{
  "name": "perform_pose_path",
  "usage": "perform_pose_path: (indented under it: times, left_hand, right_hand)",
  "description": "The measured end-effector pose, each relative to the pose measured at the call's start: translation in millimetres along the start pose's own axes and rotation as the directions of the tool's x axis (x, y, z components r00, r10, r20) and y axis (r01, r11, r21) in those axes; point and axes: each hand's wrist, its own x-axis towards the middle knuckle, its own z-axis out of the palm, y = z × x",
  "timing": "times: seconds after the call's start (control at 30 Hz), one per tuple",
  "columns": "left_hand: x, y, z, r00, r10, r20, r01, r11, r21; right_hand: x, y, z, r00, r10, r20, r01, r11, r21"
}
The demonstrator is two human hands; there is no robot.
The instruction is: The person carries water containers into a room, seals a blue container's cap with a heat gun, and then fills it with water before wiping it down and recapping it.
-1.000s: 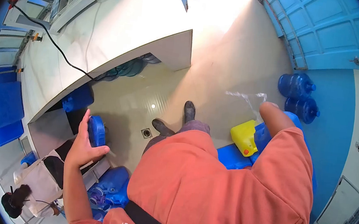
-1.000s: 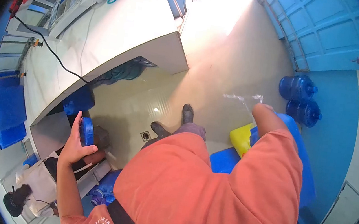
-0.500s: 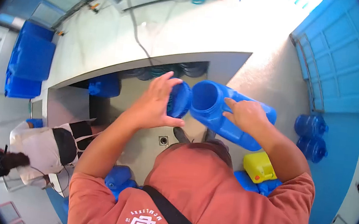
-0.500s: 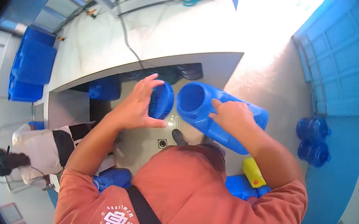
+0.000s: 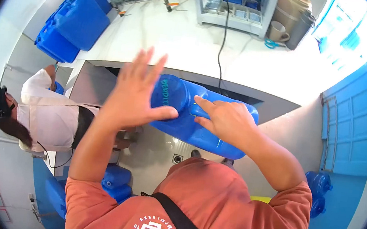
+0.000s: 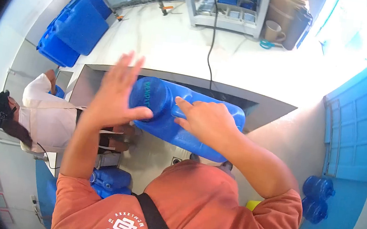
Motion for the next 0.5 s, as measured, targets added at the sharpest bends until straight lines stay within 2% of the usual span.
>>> perform_pose_path:
  times: [0.1,0.17,0.2,0.27,0.3,0.33,0.37,0.4,0.43,0.47,0.5]
  left_hand:
    - [-15.6,-36.9,-19.5,0.999,-0.032,0.028,0.03,0.997,0.078]
    - [-12.6,-65.2,-32.6,1.0,0.001,-0.029,0.0,1.0,0.004]
    - [-8.0,-77.5,-45.0,0.931,-0.066,-0.358,0.0,0.983,-0.181]
    - [-9.8,-84.6,-94.2,0.779,-0.148,-0.61,-0.091,0.935,-0.342]
    - [-9.5,-81.6,-108.3,0.731,-0.156,-0.665,-0.11,0.934,-0.34]
    - [-6.0,-76.6,-107.2,0.728,-0.149,-0.669,-0.119,0.934,-0.338]
    - [0.4,-67.2,-104.1,0.737,-0.152,-0.659,-0.184,0.892,-0.412]
    - [7.3,-58.6,-99.5,0.747,-0.149,-0.647,-0.249,0.84,-0.481]
    - [14.4,-53.1,-89.1,0.784,-0.076,-0.616,-0.289,0.833,-0.471]
    - [23.4,-46.8,-82.1,0.783,-0.063,-0.619,-0.303,0.83,-0.468]
    - [33.7,-40.3,-76.2,0.798,0.034,-0.601,-0.281,0.904,-0.323]
  right_hand:
    - [27.0,-30.3,-28.5,0.999,-0.027,0.026,0.026,0.998,0.059]
    - [49.9,-42.4,-54.8,0.992,-0.051,-0.112,0.064,0.991,0.114]
    - [62.3,-43.4,-68.3,0.991,-0.043,-0.126,0.056,0.993,0.105]
    - [87.5,-42.5,-94.3,0.929,-0.019,-0.37,0.105,0.971,0.215]
    - [100.3,-42.0,-112.7,0.925,0.005,-0.381,0.098,0.963,0.253]
    - [114.2,-40.1,-130.8,0.92,0.029,-0.39,0.093,0.953,0.29]
    - [131.1,-38.2,-144.8,0.917,0.033,-0.398,0.089,0.955,0.284]
    - [149.2,-36.6,-157.4,0.931,0.01,-0.364,0.132,0.923,0.362]
    - [164.8,-35.1,-167.2,0.942,-0.014,-0.334,0.169,0.883,0.438]
    - [179.7,-36.6,-171.8,0.962,-0.042,-0.271,0.184,0.833,0.522]
    - [192.6,-37.4,-175.8,0.974,-0.076,-0.212,0.192,0.775,0.602]
